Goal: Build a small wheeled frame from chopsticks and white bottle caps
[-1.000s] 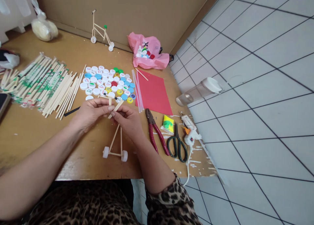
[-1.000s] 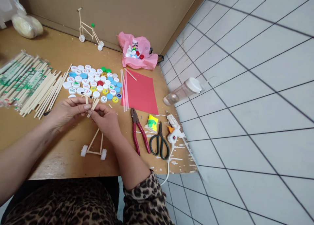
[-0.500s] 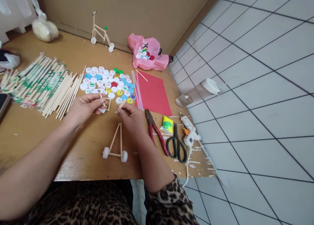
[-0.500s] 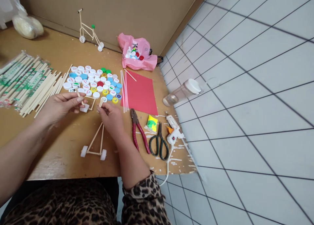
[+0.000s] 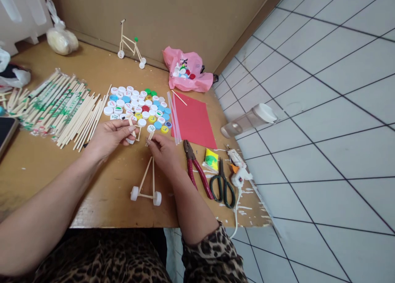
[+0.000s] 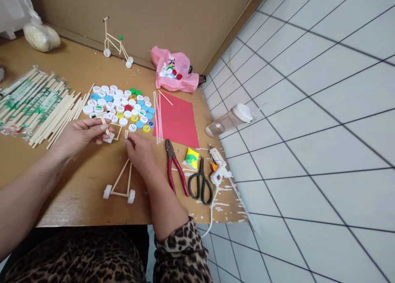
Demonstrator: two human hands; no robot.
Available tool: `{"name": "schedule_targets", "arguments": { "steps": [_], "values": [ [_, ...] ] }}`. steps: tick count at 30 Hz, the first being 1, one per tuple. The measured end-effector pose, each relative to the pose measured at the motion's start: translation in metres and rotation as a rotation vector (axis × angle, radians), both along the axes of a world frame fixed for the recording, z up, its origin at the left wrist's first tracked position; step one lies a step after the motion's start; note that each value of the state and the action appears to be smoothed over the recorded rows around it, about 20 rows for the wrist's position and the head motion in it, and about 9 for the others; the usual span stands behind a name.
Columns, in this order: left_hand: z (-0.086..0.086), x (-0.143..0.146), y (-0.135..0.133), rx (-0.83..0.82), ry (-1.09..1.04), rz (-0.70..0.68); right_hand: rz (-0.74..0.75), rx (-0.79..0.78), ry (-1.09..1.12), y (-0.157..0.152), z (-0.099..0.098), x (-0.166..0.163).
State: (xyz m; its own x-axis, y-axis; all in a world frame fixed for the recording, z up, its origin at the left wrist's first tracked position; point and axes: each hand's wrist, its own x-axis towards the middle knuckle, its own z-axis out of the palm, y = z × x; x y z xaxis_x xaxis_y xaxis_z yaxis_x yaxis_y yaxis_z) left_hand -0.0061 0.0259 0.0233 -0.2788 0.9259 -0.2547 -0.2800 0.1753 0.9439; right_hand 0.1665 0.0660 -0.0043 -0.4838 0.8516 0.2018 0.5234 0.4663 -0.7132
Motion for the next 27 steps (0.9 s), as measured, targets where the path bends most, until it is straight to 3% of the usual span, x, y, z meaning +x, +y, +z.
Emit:
{"name": "schedule_targets", "arguments": {
  "steps": [27],
  "values": [
    [0.0068,0.0039,-0.0005,-0.022,0.001,0.033,0.056,0.077,-0.100,0.0024,-0.0082,0.0011]
  ]
}}
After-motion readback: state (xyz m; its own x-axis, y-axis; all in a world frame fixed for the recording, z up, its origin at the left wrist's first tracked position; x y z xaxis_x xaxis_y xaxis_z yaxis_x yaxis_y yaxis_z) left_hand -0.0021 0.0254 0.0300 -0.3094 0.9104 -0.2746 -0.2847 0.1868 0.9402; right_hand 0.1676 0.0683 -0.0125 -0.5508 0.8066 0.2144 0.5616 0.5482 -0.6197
